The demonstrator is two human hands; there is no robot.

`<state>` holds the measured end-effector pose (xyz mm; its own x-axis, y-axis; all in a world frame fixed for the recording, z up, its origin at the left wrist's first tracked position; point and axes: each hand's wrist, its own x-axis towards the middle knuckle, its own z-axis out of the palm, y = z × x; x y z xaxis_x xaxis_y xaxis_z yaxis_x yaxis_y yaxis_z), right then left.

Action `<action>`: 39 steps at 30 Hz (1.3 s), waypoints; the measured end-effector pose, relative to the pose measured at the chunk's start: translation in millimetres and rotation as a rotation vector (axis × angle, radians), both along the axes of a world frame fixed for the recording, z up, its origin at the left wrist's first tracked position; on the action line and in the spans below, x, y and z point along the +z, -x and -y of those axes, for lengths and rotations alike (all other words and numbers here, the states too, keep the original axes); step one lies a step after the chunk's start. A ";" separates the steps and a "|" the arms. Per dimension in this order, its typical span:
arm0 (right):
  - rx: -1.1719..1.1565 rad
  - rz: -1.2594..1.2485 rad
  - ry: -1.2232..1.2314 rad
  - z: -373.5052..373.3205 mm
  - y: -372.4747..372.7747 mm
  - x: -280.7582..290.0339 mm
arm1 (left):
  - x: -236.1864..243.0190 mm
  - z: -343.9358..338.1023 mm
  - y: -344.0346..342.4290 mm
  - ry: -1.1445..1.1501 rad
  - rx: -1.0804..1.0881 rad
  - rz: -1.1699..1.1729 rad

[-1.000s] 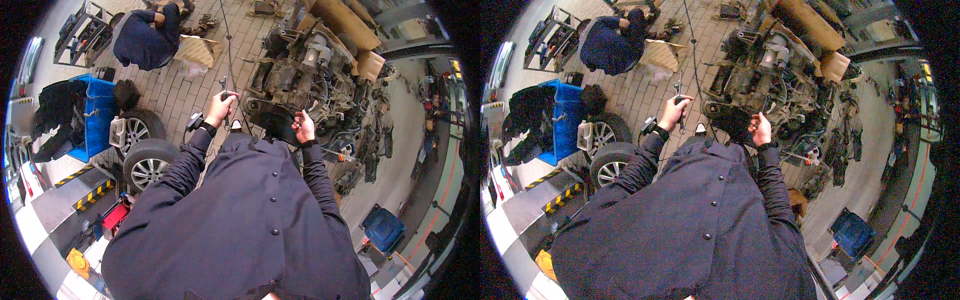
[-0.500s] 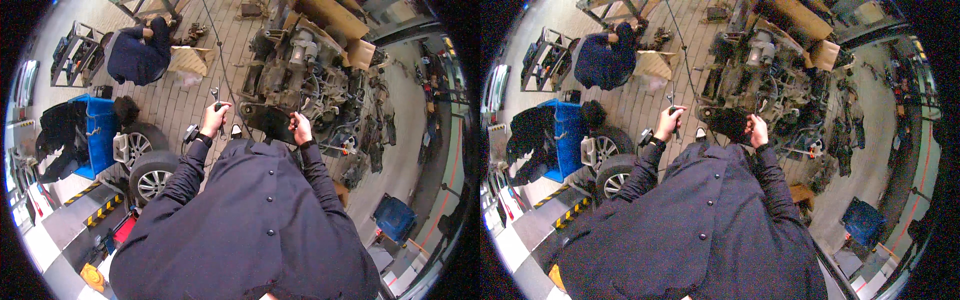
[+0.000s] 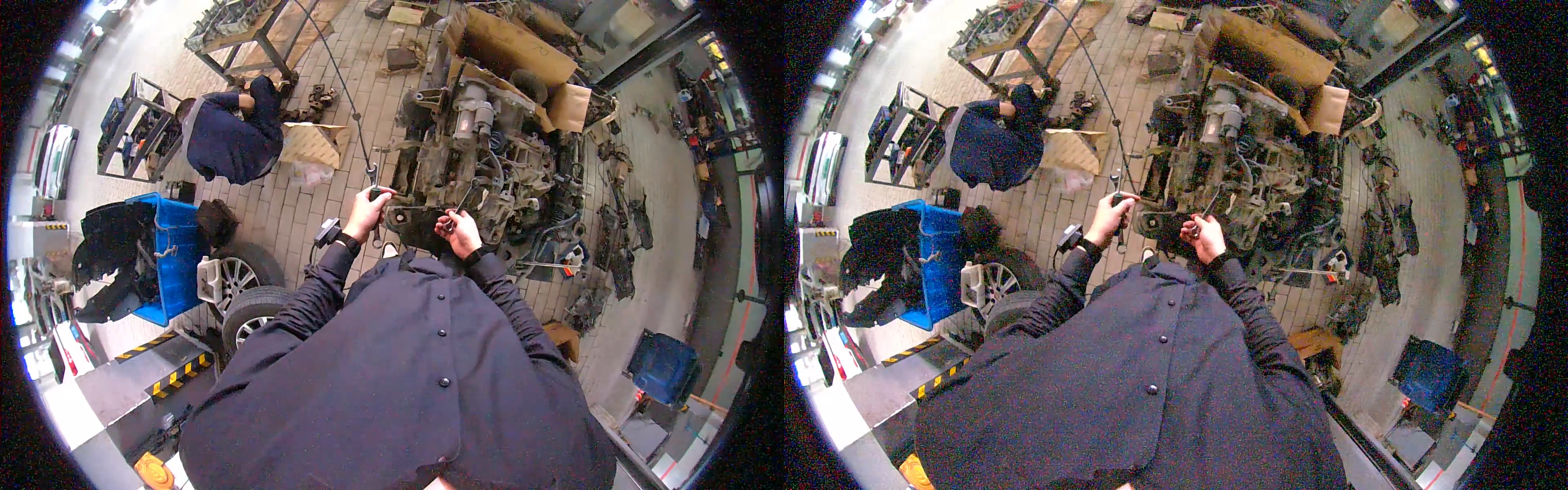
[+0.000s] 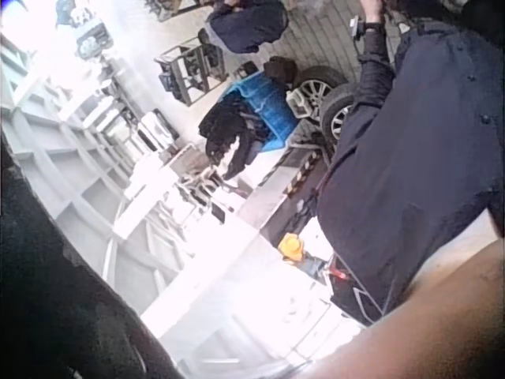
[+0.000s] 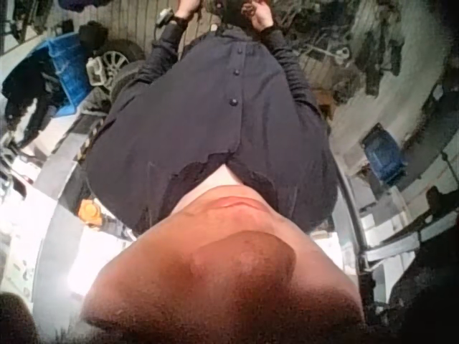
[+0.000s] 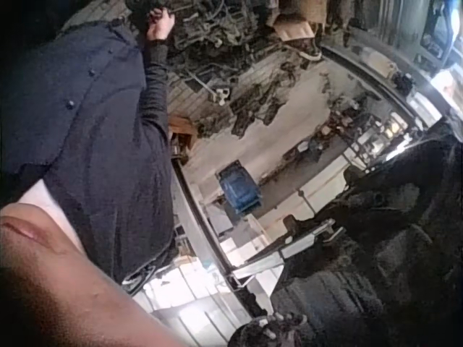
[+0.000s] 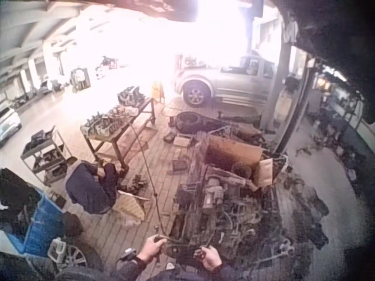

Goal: Inspecting vehicle components including engine parts, brake rotors, and under-hood structures in a service bay.

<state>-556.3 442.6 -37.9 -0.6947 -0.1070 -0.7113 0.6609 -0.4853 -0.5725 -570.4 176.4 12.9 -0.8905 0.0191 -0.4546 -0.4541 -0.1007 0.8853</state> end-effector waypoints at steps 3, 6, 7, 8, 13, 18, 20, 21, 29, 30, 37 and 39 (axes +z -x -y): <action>-0.023 -0.046 0.021 -10.2 -0.2 2.4 | 3.2 -5.5 10.3 0.026 -0.024 -0.078; -0.099 -0.110 0.031 -25.7 -8.4 -0.5 | 3.2 -10.0 14.4 0.004 0.023 -0.067; -0.061 -0.178 0.038 -30.1 -12.0 -2.7 | -2.3 -8.9 14.7 0.016 0.033 -0.100; -0.024 -0.223 0.011 -32.9 -15.4 -2.5 | -7.4 -5.9 14.0 0.065 0.019 -0.162; -0.026 -0.226 0.058 -37.8 -33.8 -0.5 | -18.9 -8.5 8.0 0.063 0.006 -0.170; -0.072 -0.210 0.058 -35.3 -22.6 18.9 | -19.6 -19.2 13.9 0.033 0.030 -0.234; -0.077 -0.229 0.064 -35.7 -15.1 23.7 | -27.1 -21.0 22.0 0.043 -0.029 -0.319; -0.089 -0.243 0.037 -36.5 -13.1 27.4 | -27.9 -25.1 26.6 0.021 -0.042 -0.311; -0.075 -0.301 -0.056 -33.6 -11.0 22.9 | -26.2 -34.2 25.5 0.027 -0.071 -0.269; -0.080 -0.293 -0.032 -33.6 -11.9 23.7 | -33.7 -34.0 23.8 0.003 -0.051 -0.242; -0.148 -0.240 -0.019 -36.0 -12.6 35.2 | -23.5 -35.2 31.6 -0.004 -0.122 -0.217; -0.140 -0.263 -0.033 -35.7 -14.5 32.8 | -26.6 -34.2 34.2 0.013 -0.155 -0.208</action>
